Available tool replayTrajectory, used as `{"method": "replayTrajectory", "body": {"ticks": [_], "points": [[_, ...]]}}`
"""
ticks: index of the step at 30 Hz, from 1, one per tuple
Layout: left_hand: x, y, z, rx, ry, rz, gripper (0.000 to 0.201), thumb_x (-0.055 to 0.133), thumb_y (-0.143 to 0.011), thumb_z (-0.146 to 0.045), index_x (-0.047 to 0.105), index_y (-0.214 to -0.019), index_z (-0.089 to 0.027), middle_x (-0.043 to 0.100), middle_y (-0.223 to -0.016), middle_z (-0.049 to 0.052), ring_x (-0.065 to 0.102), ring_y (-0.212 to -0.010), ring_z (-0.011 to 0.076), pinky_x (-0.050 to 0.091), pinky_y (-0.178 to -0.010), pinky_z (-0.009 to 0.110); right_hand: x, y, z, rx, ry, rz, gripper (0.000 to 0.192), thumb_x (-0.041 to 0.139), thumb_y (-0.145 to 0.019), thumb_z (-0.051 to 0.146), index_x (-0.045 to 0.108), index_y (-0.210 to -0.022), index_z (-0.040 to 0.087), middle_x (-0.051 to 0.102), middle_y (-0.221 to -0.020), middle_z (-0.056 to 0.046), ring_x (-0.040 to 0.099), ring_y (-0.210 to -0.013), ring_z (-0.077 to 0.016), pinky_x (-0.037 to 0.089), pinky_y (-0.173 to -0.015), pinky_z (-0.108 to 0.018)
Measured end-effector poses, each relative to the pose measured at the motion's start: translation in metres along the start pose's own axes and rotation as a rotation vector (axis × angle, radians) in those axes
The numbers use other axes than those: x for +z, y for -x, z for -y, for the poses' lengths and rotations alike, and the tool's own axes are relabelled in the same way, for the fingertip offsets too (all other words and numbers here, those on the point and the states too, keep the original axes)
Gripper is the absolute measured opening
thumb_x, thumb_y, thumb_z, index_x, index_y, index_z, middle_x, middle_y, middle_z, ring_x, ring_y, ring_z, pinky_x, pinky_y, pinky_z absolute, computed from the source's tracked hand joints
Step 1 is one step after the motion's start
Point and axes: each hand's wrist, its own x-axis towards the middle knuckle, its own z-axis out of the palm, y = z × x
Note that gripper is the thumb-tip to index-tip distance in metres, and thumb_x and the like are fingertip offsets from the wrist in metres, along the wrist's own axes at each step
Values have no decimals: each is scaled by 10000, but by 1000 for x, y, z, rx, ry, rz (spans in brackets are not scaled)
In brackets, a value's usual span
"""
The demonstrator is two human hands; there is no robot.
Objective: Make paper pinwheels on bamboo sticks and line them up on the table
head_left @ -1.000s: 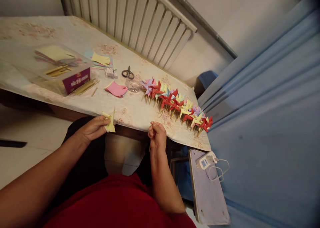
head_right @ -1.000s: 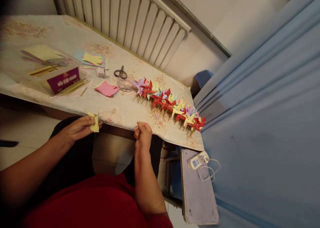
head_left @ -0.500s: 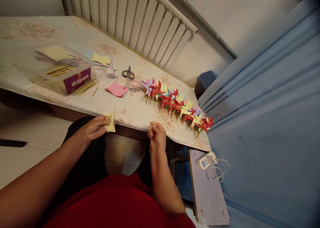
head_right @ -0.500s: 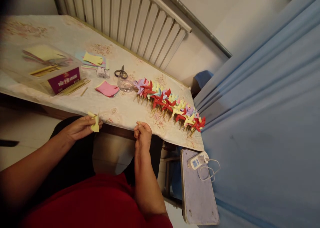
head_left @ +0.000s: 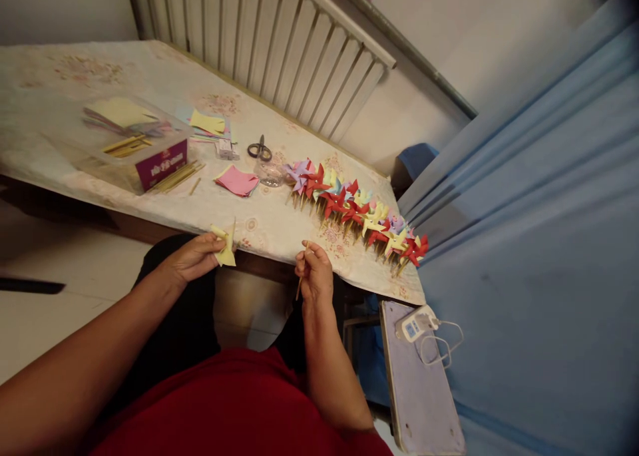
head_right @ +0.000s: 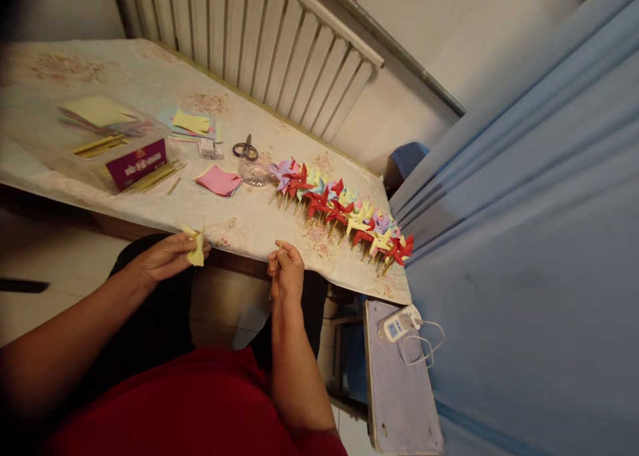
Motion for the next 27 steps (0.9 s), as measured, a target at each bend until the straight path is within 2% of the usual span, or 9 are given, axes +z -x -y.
{"method": "replayTrajectory", "body": {"ticks": [5, 7, 10, 13, 15, 19, 23, 27], "points": [[13, 7, 4, -17, 24, 93, 286, 881, -534, -83, 700, -755, -97, 718, -727, 93, 678, -630, 179, 583, -624, 262, 9, 10, 1, 63, 14, 41, 373, 701, -645, 255, 635, -1002, 170, 578, -628, 58, 382, -434, -43, 206, -423, -177], [26, 13, 6, 0, 60, 177, 289, 878, -563, -90, 690, -783, -85, 702, -729, 90, 669, -654, 170, 570, -641, 255, 15, 16, 1, 74, 10, 66, 390, 705, -639, 242, 644, -1016, 162, 581, -643, 56, 384, -440, -38, 210, -424, -178], [53, 23, 10, 11, 108, 306, 283, 888, -581, -126, 643, -719, -95, 631, -663, 41, 611, -622, 130, 522, -601, 225, 26, 26, 3, 85, 7, 114, 407, 709, -641, 246, 652, -1033, 151, 595, -626, 53, 421, -445, -49, 249, -421, -181], [77, 33, 13, 16, 116, 370, 296, 897, -590, -166, 622, -687, -112, 567, -630, 5, 565, -602, 113, 500, -601, 228, 35, 36, 5, 87, 15, 150, 396, 701, -642, 255, 653, -1021, 149, 628, -605, 43, 470, -442, -65, 283, -411, -178], [88, 38, 15, 25, 113, 389, 299, 899, -595, -183, 618, -673, -118, 569, -642, 8, 575, -625, 121, 508, -630, 241, 41, 42, 6, 96, 17, 165, 326, 697, -637, 263, 649, -941, 158, 649, -607, 33, 504, -442, -73, 294, -402, -173], [97, 45, 15, 22, 124, 457, 298, 874, -643, -205, 585, -632, -134, 574, -646, 14, 599, -643, 147, 525, -630, 268, 49, 52, 7, 104, 27, 161, 191, 681, -631, 262, 614, -783, 168, 668, -618, 23, 552, -452, -81, 334, -396, -166], [100, 49, 12, 35, 118, 499, 280, 849, -675, -203, 579, -648, -138, 593, -682, 23, 634, -654, 172, 560, -640, 311, 56, 59, 5, 76, 60, 131, 168, 676, -641, 254, 608, -771, 175, 640, -563, 45, 510, -411, -68, 333, -382, -159], [103, 53, 9, 30, 98, 520, 279, 843, -678, -230, 575, -693, -153, 596, -702, 7, 652, -595, 214, 581, -559, 380, 61, 66, 4, 56, 111, 136, 154, 667, -691, 270, 609, -800, 178, 604, -490, 59, 485, -381, -68, 350, -386, -157]]}}
